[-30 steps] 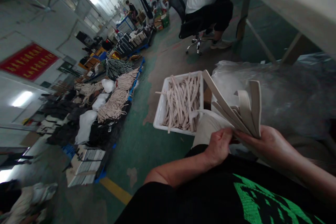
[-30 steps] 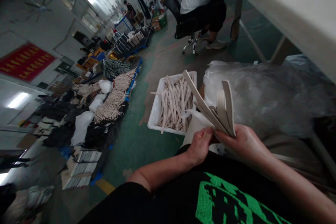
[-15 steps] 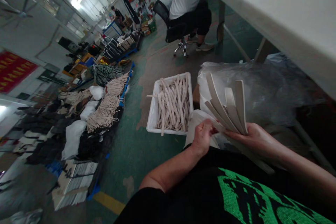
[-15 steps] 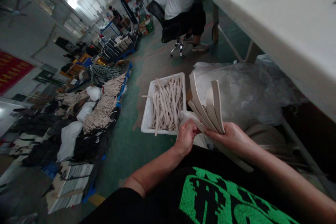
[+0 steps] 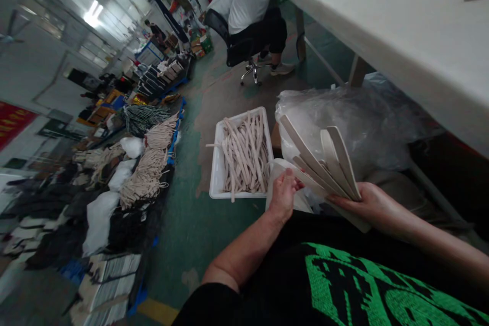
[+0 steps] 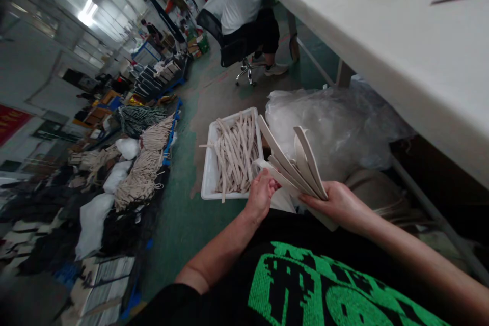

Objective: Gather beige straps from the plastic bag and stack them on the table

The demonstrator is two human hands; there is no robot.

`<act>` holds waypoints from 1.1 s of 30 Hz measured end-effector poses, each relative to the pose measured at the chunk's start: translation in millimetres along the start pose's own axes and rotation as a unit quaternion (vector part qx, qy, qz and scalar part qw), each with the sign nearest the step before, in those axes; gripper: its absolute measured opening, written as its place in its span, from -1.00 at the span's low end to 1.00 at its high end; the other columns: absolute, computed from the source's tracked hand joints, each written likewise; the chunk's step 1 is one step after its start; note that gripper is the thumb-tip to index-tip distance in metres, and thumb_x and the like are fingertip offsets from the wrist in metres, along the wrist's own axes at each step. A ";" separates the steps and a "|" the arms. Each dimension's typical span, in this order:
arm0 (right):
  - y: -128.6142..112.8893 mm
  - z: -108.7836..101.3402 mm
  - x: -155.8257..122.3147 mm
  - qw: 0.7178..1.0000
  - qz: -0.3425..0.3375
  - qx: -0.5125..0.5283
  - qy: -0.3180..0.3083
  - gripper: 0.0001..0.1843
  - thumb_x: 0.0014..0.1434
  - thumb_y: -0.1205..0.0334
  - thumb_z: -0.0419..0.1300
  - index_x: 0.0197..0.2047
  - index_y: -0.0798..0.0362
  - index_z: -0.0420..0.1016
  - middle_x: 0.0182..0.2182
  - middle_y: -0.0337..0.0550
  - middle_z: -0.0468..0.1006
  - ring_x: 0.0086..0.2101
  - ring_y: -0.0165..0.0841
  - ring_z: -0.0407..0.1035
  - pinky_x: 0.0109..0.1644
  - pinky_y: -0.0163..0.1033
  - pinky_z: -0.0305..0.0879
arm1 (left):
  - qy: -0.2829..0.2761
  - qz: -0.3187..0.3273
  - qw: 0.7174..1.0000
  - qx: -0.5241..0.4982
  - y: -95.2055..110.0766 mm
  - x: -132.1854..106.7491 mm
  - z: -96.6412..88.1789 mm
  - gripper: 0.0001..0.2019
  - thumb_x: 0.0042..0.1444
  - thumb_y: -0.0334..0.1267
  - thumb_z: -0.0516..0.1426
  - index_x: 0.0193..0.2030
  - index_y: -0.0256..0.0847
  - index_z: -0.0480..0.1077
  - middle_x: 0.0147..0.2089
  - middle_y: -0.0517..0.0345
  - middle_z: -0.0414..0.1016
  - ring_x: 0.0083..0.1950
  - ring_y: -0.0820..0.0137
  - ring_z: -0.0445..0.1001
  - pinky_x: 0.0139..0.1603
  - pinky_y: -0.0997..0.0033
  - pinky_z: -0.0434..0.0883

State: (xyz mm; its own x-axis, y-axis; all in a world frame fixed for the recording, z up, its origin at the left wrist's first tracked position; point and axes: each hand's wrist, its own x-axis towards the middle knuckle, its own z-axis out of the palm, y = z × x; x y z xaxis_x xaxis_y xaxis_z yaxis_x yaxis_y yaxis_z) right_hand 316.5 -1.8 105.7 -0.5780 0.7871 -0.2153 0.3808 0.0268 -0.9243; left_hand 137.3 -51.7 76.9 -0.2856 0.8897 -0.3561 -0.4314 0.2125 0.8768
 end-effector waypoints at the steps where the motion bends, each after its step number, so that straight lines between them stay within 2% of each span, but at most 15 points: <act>1: 1.9 0.4 -0.6 1.000 0.004 0.000 0.004 -0.53 0.02 -0.18 0.27 -0.31 0.07 0.72 -0.39 -0.16 0.71 -0.32 -0.04 0.59 -0.31 -0.14 0.52 | -0.009 -0.006 1.000 0.010 -2.6 -2.2 1.2 -0.34 -0.04 0.38 0.23 -0.22 -0.30 0.50 -0.37 0.07 0.54 -0.27 0.33 0.53 -0.11 0.29 0.46; 6: -0.5 3.0 6.6 0.998 0.033 0.043 0.035 -0.48 -0.01 -0.24 0.27 -0.39 0.13 0.66 -0.45 -0.08 0.68 -0.34 -0.04 0.57 -0.32 -0.14 0.49 | -0.077 -0.026 0.995 0.054 -14.5 -18.0 15.4 -0.41 0.03 0.35 0.20 -0.31 -0.26 0.49 -0.30 0.03 0.58 -0.21 0.27 0.54 -0.05 0.21 0.48; 9: -4.3 0.0 1.9 0.996 0.032 0.082 0.003 -0.52 -0.03 -0.22 0.31 -0.41 0.09 0.64 -0.49 -0.13 0.65 -0.42 -0.15 0.53 -0.39 -0.20 0.45 | -0.055 -0.030 0.997 0.034 -9.6 -16.9 15.7 -0.38 -0.01 0.36 0.22 -0.26 -0.27 0.50 -0.31 0.03 0.57 -0.21 0.27 0.55 -0.05 0.21 0.47; 12: -5.3 -2.5 -7.6 0.997 0.042 0.064 -0.017 -0.52 0.01 -0.24 0.28 -0.56 0.04 0.52 -0.63 -0.18 0.52 -0.58 -0.27 0.39 -0.53 -0.23 0.32 | -0.034 -0.040 0.999 0.015 -6.1 -14.1 12.6 -0.33 -0.06 0.38 0.25 -0.21 -0.29 0.51 -0.30 0.02 0.57 -0.21 0.29 0.55 -0.05 0.21 0.45; 16: -4.4 -3.4 -9.4 0.998 0.028 0.050 0.001 -0.47 0.03 -0.28 0.25 -0.65 0.01 0.41 -0.67 -0.18 0.47 -0.60 -0.30 0.34 -0.53 -0.23 0.29 | -0.076 -0.051 0.994 0.067 -10.2 -19.8 16.2 -0.41 0.00 0.35 0.22 -0.34 -0.27 0.50 -0.36 0.04 0.57 -0.24 0.27 0.53 -0.03 0.17 0.44; 18: -3.0 -6.4 -6.1 0.998 0.030 0.044 0.022 -0.47 0.04 -0.27 0.24 -0.66 0.00 0.42 -0.66 -0.15 0.48 -0.58 -0.28 0.36 -0.50 -0.22 0.31 | -0.090 -0.047 0.991 0.092 -8.1 -22.9 19.0 -0.45 0.04 0.30 0.22 -0.36 -0.27 0.51 -0.35 0.03 0.59 -0.23 0.25 0.53 -0.03 0.18 0.43; 20: -0.9 -11.6 -2.7 0.995 0.045 0.050 0.078 -0.50 0.06 -0.24 0.23 -0.61 0.01 0.48 -0.63 -0.12 0.52 -0.55 -0.25 0.38 -0.47 -0.19 0.33 | -0.080 -0.048 0.992 0.084 -0.8 -24.4 19.6 -0.47 0.07 0.25 0.22 -0.30 -0.29 0.55 -0.29 -0.02 0.62 -0.19 0.23 0.54 -0.04 0.21 0.42; 23: 1.4 -17.9 2.1 0.981 0.050 0.110 0.151 -0.58 0.02 -0.19 0.27 -0.38 0.03 0.61 -0.41 -0.03 0.65 -0.44 -0.20 0.46 -0.42 -0.17 0.40 | -0.098 -0.129 0.987 0.017 12.3 -26.6 16.8 -0.47 0.06 0.19 0.24 -0.23 -0.34 0.57 -0.21 -0.11 0.64 -0.20 0.23 0.58 -0.08 0.26 0.42; 25: 1.8 -16.9 5.8 0.981 0.025 0.147 0.124 -0.55 -0.06 -0.17 0.34 -0.27 0.03 0.63 -0.26 -0.02 0.68 -0.31 -0.15 0.51 -0.36 -0.17 0.45 | -0.139 -0.205 0.969 -0.028 16.9 -29.7 15.4 -0.51 0.08 0.15 0.24 -0.21 -0.35 0.58 -0.19 -0.15 0.65 -0.22 0.23 0.59 -0.11 0.27 0.43; 26: 1.6 -14.5 7.9 0.983 0.012 0.153 0.099 -0.54 -0.09 -0.18 0.37 -0.29 0.03 0.62 -0.27 -0.03 0.68 -0.28 -0.13 0.52 -0.33 -0.17 0.46 | -0.158 -0.232 0.959 -0.043 17.5 -31.7 15.4 -0.53 0.10 0.12 0.24 -0.20 -0.34 0.57 -0.19 -0.15 0.65 -0.22 0.23 0.60 -0.10 0.27 0.44; 29: 0.1 -3.4 14.4 0.988 0.000 0.150 0.033 -0.50 -0.16 -0.27 0.40 -0.48 0.04 0.56 -0.47 -0.11 0.62 -0.37 -0.17 0.51 -0.31 -0.16 0.48 | -0.200 -0.274 0.938 -0.073 15.4 -36.3 17.5 -0.59 0.16 0.06 0.21 -0.19 -0.33 0.57 -0.19 -0.15 0.65 -0.20 0.22 0.61 -0.06 0.26 0.43; 33: -4.1 6.7 18.4 0.988 0.006 0.156 -0.006 -0.44 -0.20 -0.35 0.40 -0.55 0.03 0.52 -0.51 -0.11 0.60 -0.42 -0.19 0.52 -0.24 -0.13 0.52 | -0.228 -0.302 0.922 -0.082 8.6 -34.7 16.6 -0.56 0.18 0.10 0.17 -0.24 -0.32 0.58 -0.21 -0.16 0.65 -0.20 0.22 0.61 -0.05 0.26 0.43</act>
State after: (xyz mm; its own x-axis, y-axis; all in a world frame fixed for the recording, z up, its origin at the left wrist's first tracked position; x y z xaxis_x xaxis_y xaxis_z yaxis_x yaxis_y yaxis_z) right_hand 299.5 8.4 103.4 -0.5841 0.7786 -0.2294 0.1474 -0.1761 -0.9733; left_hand 157.7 -74.0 102.1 0.4225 0.7140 -0.5583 -0.5285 0.6945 0.4883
